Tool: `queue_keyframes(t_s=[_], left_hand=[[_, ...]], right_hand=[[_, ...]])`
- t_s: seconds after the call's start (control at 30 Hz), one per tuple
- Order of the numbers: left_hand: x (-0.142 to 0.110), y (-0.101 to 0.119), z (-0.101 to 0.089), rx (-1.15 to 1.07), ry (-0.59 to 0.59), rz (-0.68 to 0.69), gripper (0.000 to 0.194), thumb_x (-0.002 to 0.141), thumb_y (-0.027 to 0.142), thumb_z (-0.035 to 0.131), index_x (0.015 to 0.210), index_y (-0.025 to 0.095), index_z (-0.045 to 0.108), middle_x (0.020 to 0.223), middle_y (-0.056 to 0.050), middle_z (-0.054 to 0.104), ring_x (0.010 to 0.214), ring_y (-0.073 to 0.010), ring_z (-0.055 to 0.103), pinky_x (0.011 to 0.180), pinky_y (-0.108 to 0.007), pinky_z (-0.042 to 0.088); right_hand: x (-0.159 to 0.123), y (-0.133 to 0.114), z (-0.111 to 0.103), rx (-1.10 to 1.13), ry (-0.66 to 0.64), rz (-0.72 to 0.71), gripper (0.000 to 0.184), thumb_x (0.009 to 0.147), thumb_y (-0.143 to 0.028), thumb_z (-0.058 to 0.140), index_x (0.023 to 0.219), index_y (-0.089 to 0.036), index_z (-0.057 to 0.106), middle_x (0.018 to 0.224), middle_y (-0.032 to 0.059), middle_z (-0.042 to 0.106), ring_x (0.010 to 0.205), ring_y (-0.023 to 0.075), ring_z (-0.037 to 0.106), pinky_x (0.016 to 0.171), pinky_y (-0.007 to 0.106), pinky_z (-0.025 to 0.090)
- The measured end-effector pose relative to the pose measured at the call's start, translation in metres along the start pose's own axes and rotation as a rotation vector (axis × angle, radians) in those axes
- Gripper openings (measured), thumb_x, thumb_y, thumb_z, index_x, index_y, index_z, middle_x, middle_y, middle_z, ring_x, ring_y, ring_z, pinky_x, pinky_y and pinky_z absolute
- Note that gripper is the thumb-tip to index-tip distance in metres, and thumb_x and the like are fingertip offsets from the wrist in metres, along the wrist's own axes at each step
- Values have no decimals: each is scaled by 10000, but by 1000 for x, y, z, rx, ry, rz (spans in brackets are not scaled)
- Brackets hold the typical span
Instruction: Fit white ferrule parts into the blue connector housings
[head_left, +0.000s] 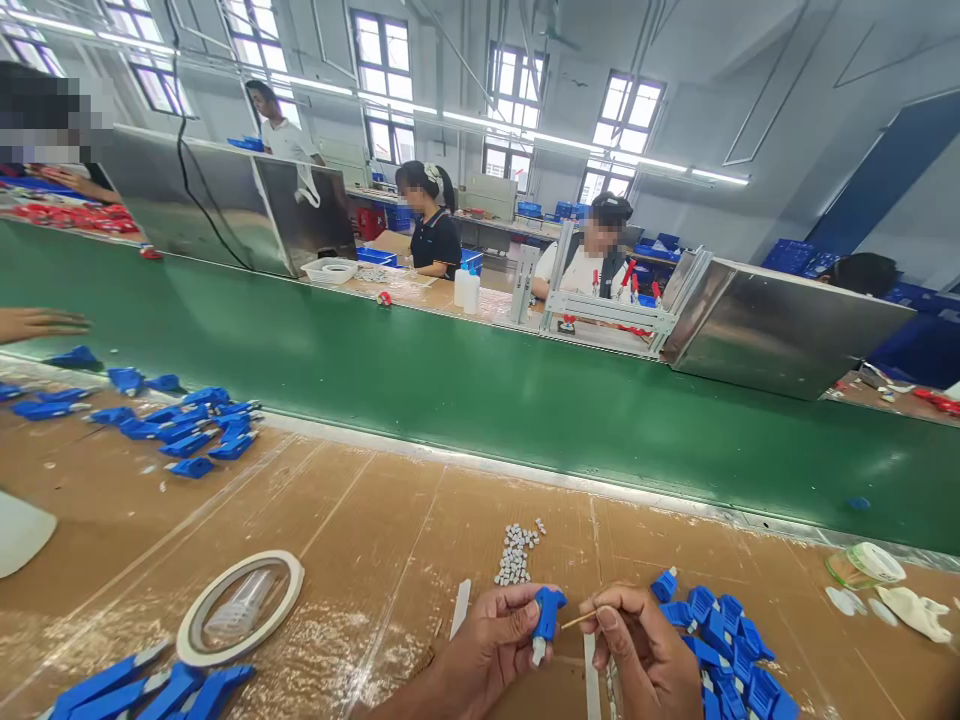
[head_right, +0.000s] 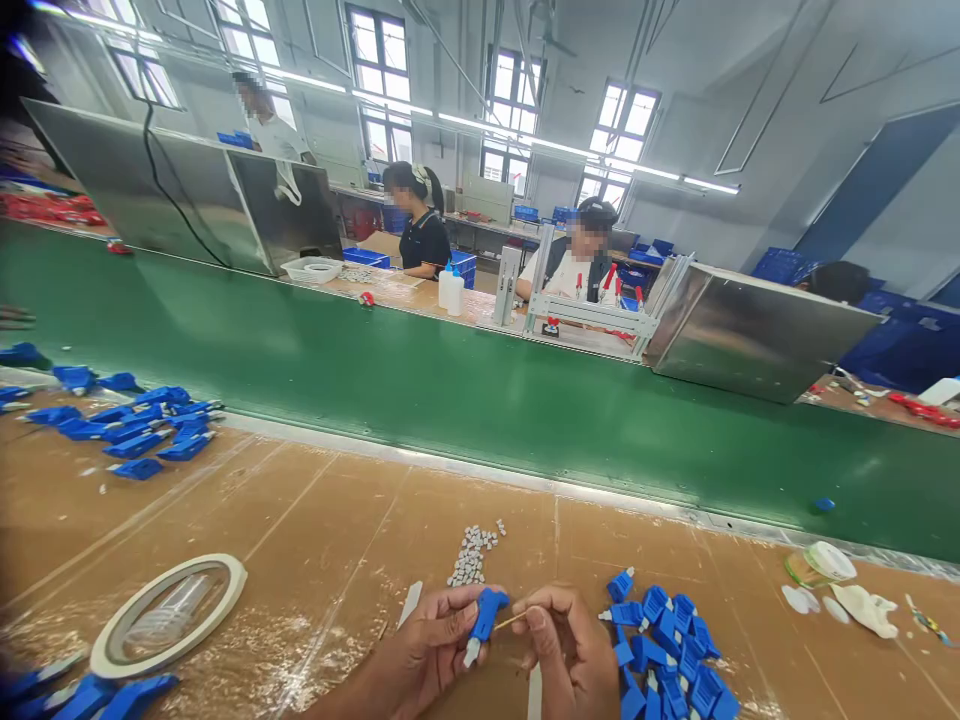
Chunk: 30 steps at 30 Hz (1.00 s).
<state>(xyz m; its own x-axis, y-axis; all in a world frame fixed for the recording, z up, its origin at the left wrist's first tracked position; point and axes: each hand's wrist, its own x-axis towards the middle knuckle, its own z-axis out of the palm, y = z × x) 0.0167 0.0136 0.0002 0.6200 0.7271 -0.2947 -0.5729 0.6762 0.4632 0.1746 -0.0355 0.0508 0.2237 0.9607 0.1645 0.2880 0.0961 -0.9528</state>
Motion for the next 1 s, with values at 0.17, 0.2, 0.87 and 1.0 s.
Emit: queue_keyframes(t_s=[0.17, 0.2, 0.87, 1.0], left_hand=[[-1, 0, 4, 43, -34, -12, 426, 579, 358, 921, 892, 103, 786, 725, -39, 670, 543, -56, 571, 535, -156, 430], [-2, 1, 5, 53, -46, -14, 426, 592, 366, 914, 894, 95, 785, 730, -45, 667, 553, -57, 568, 541, -156, 428], [-1, -3, -2, 106, -45, 21, 460, 618, 408, 892, 965, 124, 792, 752, -62, 691, 607, -87, 574, 605, -206, 434], [-1, -4, -4, 100, -62, 4, 451, 636, 391, 885, 979, 115, 787, 752, -57, 680, 583, -84, 572, 590, -208, 421]], right_hand=[[0, 14, -1, -89, -70, -152, 334, 957, -501, 543, 849, -228, 702, 736, 26, 691, 543, 145, 611, 542, 226, 536], [0, 16, -2, -106, -91, -189, 309, 969, -468, 535, 865, -230, 703, 737, 28, 693, 557, 149, 620, 544, 221, 543], [4, 13, -4, -325, -159, -638, 219, 1049, -293, 425, 984, -237, 627, 795, 25, 705, 707, 156, 682, 661, 240, 553], [6, 14, -10, -295, -148, -623, 191, 1039, -281, 449, 974, -238, 622, 769, 13, 692, 676, 146, 669, 632, 223, 550]])
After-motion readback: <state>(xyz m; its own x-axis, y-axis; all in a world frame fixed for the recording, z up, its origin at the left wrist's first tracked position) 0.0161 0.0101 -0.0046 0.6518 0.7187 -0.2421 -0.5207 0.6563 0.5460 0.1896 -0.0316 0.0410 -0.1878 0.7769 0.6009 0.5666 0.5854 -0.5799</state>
